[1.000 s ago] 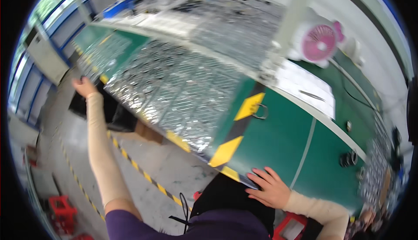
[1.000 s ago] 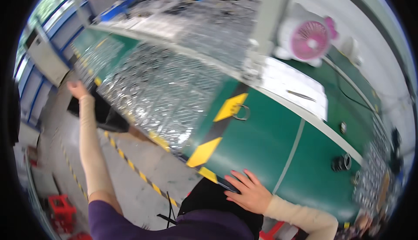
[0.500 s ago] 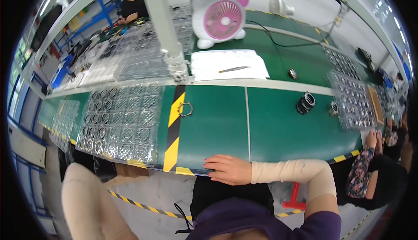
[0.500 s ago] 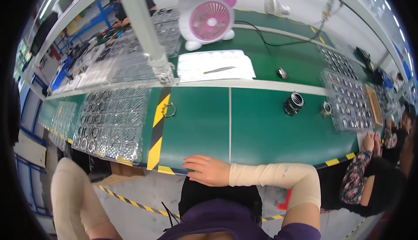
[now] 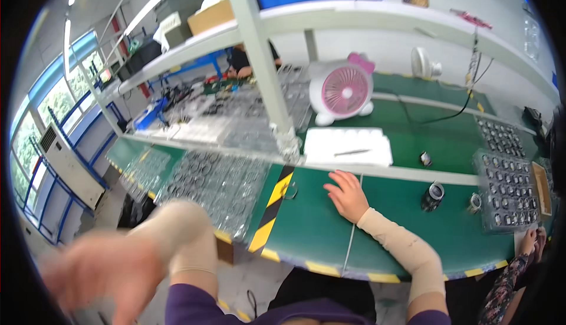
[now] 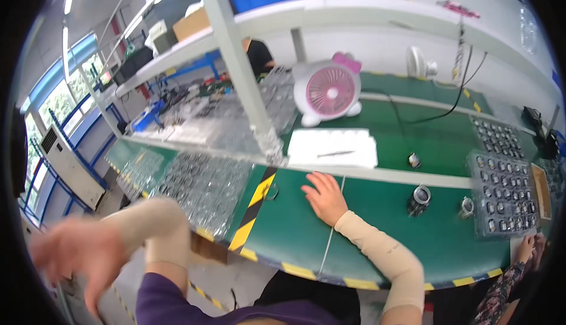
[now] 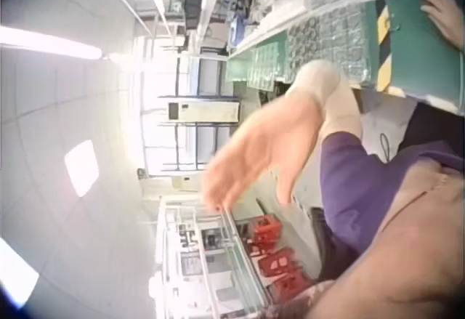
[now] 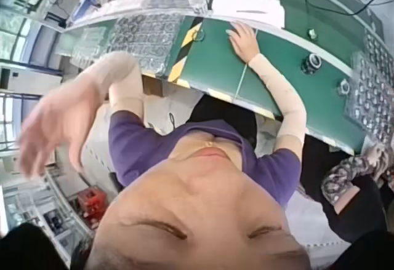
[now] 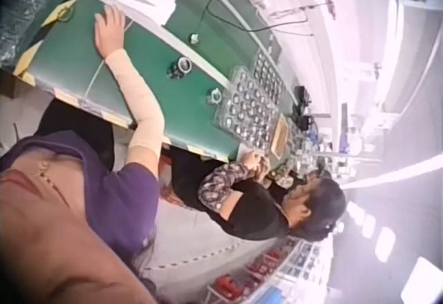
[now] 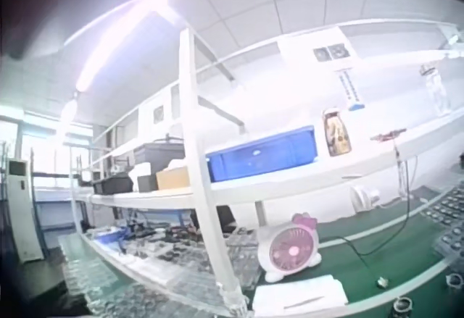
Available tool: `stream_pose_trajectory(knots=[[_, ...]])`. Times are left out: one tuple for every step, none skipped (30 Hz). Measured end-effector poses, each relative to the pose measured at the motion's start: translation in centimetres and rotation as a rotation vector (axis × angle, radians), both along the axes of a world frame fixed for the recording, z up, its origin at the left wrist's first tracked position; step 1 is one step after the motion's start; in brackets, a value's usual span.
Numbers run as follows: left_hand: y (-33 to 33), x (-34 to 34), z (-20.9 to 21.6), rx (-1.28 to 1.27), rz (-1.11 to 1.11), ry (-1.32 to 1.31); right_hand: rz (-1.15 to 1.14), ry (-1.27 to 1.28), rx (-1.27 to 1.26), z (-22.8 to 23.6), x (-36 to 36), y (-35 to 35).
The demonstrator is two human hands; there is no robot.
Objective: The recorder is assembling small circular components into a white template board and then transferring them to a metal tray.
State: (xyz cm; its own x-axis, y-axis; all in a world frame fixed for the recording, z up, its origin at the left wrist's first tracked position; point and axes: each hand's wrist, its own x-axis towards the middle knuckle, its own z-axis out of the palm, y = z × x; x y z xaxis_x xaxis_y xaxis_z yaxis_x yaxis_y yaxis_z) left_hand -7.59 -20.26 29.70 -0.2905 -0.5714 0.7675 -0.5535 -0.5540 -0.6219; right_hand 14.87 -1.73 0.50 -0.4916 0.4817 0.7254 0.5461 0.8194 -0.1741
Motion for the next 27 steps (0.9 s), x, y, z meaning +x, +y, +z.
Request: stream_pose_trajectory(knots=[[3.3, 0.3, -2.2, -0.192, 0.006, -0.070, -0.121, -0.020, 0.042, -0.1, 0.2, 1.9], [7.3, 0.2, -6.2, -0.565, 0.147, -0.119, -0.270, -0.049, 0.057, -1.1, 1.2, 3.6], [11.3, 2.5, -9.2, -0.905, 0.239, 0.272, -0.376, -0.116, 0.083, -2.2, 3.3, 5.3], [14.8, 3.1, -11.9, -1.194, 0.839, 0.545, -0.485, -0.132, 0.064, -2.7, 4.9, 6.4], [18.4, 4.8, -15.7, -1.282, 0.990, 0.684, -0.522, -0.111, 0.035, -2.7, 5.6, 7.2], [21.8, 5.7, -18.9, -1.140, 1.224, 0.834, -0.556, -0.089, 0.006, -2.8, 6.4, 8.2], [24.4, 7.0, -21.9, -0.934, 1.446, 0.842, -0.559, -0.097, -0.007, -2.9, 7.5, 9.0], [26.3, 7.5, -24.5, -0.711, 1.666, 0.845, -0.580, -0.094, 0.004, -3.2, 7.9, 9.7], [27.6, 8.0, -26.6, -0.720, 1.660, 0.859, -0.612, -0.095, 0.018, -3.5, 8.5, 10.3], [28.7, 8.2, -28.4, -0.733, 1.785, 0.914, -0.610, -0.097, 0.006, -3.6, 8.6, 10.9], [29.7, 8.6, -29.9, -0.742, 1.904, 0.970, -0.589, -0.088, 0.012, -3.5, 8.8, 11.3], [30.6, 8.6, -30.7, -0.746, 1.903, 0.976, -0.563, -0.076, 0.022, -3.2, 8.8, 11.7], [31.7, 8.5, -31.3, -0.771, 1.920, 1.006, -0.561, -0.076, 0.017, -3.1, 8.8, 12.0], [32.4, 8.4, -31.6, -0.797, 1.938, 1.037, -0.545, -0.047, 0.042, -3.0, 8.8, 12.2], [33.2, 8.2, -31.8, -0.767, 1.952, 1.001, -0.529, -0.017, 0.067, -2.9, 8.8, 12.4], [34.1, 8.0, -31.8, -0.771, 1.953, 1.005, -0.525, -0.018, 0.063, -2.7, 8.8, 12.6], [34.7, 8.2, -31.7, -0.795, 1.925, 1.000, -0.523, -0.004, 0.066, -2.6, 9.0, 12.8], [35.1, 8.4, -31.7, -0.817, 1.897, 0.993, -0.522, 0.010, 0.069, -2.7, 9.1, 12.9], [35.1, 8.7, -31.9, -0.811, 1.874, 0.861, -0.521, 0.007, 0.066, -2.8, 9.2, 13.0], [35.4, 8.7, -32.0, -0.813, 1.874, 0.861, -0.517, 0.036, 0.065, -2.9, 9.1, 13.1], [35.7, 8.7, -32.0, -0.866, 1.789, 0.808, -0.514, 0.066, 0.064, -3.0, 9.0, 13.2], [36.1, 8.8, -31.9, -0.916, 1.703, 0.754, -0.514, 0.065, 0.065, -3.0, 9.0, 13.3], [36.2, 9.0, -31.6, -0.917, 1.701, 0.756, -0.511, 0.059, 0.047, -2.9, 8.9, 13.1], [36.3, 9.2, -31.2, -0.965, 1.698, 0.753, -0.509, 0.054, 0.030, -2.8, 8.9, 13.0], [36.5, 9.5, -30.8, -1.012, 1.694, 0.751, -0.511, 0.053, 0.029, -2.7, 8.9, 13.0], [36.6, 9.7, -30.6, -1.015, 1.694, 0.753, -0.505, 0.063, -0.011, -2.6, 9.0, 12.9], [36.7, 9.9, -30.3, -1.029, 1.685, 0.772, -0.500, 0.073, -0.050, -2.4, 8.9, 12.8]])
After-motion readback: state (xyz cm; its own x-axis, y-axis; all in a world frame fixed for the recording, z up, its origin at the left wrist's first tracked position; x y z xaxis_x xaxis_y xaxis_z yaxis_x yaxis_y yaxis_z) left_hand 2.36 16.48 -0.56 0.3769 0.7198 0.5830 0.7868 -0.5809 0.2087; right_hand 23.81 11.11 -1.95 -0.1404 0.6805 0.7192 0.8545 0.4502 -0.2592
